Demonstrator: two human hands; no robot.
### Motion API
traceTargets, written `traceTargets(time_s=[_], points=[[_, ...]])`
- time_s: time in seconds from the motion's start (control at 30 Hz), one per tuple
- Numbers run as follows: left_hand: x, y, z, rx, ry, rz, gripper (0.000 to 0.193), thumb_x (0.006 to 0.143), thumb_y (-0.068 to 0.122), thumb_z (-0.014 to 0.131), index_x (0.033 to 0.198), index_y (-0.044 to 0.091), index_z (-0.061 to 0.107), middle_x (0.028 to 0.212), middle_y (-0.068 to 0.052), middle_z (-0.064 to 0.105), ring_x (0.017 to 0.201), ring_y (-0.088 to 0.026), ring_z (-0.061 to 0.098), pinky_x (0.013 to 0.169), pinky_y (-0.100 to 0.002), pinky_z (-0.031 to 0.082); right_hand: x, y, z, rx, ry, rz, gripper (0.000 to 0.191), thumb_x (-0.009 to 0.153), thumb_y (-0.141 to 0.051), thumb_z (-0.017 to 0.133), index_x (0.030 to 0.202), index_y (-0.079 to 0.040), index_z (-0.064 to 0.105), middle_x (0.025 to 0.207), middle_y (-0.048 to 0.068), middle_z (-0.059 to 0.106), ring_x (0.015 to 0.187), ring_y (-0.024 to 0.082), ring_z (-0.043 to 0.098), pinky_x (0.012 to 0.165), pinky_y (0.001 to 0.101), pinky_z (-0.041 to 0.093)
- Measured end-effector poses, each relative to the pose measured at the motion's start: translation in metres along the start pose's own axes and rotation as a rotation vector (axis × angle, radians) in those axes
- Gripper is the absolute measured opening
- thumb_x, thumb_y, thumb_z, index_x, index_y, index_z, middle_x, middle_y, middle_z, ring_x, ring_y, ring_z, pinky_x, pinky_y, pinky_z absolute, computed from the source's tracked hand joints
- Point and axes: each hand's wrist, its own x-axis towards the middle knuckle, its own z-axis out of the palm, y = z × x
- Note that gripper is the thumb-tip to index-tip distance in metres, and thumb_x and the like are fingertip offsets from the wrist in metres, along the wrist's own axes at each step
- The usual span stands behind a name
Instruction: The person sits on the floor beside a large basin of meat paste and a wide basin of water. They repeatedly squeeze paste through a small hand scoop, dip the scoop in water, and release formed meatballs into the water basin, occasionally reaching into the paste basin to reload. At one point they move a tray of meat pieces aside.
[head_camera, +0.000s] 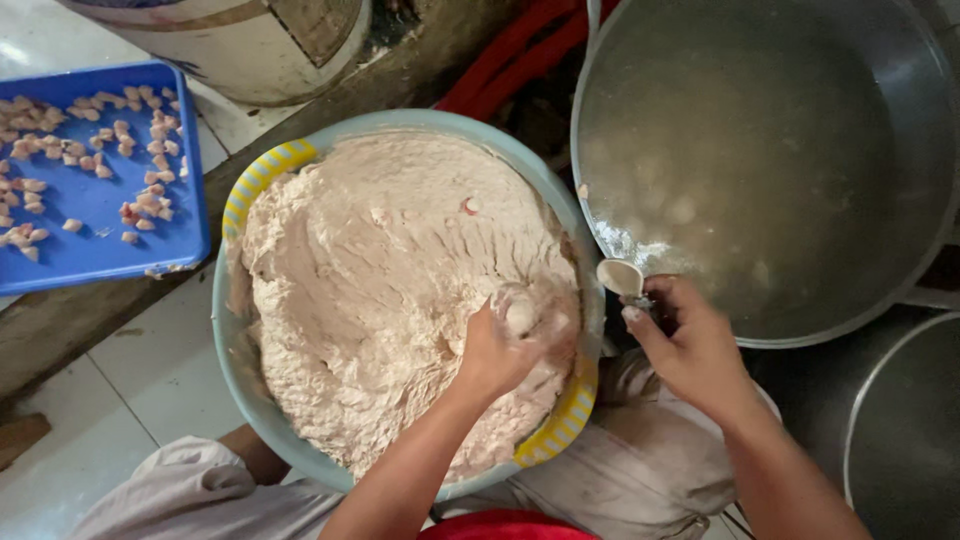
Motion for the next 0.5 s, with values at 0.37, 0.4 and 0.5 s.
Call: traceTargets(time_s=[0.37, 0.4, 0.5], points=[[0.006, 0.012, 0.009, 0.391, -0.021, 0.001, 0.037, 0.069, 0.037, 0.088, 0.090, 0.010, 0.074, 0.082, -0.011, 0.076, 0.073, -0.031, 0.073, 0.063, -0.042, 0.057, -0.009, -0.025, 0.025, 0.065, -0.257, -0.042, 0.045, 0.094, -0.014, 0.060, 0.139, -0.005, 0.058, 0.110, 0.013, 0.076, 0.089, 0.018, 0.072, 0.077, 0.0318, 0.056], [0.008, 0.014, 0.009, 0.494, -0.025, 0.103, 0.032, 0.071, 0.033, 0.087, 0.089, 0.011, 0.075, 0.084, -0.012, 0.076, 0.074, -0.033, 0.072, 0.062, -0.044, 0.056, -0.010, -0.027, 0.028, 0.039, -0.250, -0.147, 0.049, 0.095, -0.013, 0.060, 0.143, -0.004, 0.055, 0.117, 0.014, 0.076, 0.097, 0.019, 0.073, 0.082, 0.0323, 0.056], [0.011, 0.016, 0.008, 0.609, -0.064, 0.154, 0.024, 0.073, 0.028, 0.084, 0.092, 0.014, 0.077, 0.088, -0.012, 0.076, 0.078, -0.035, 0.072, 0.066, -0.045, 0.057, -0.011, -0.028, 0.033, -0.002, -0.281, -0.095, 0.054, 0.092, -0.015, 0.063, 0.144, -0.006, 0.053, 0.116, 0.019, 0.076, 0.101, 0.022, 0.076, 0.088, 0.0340, 0.056]])
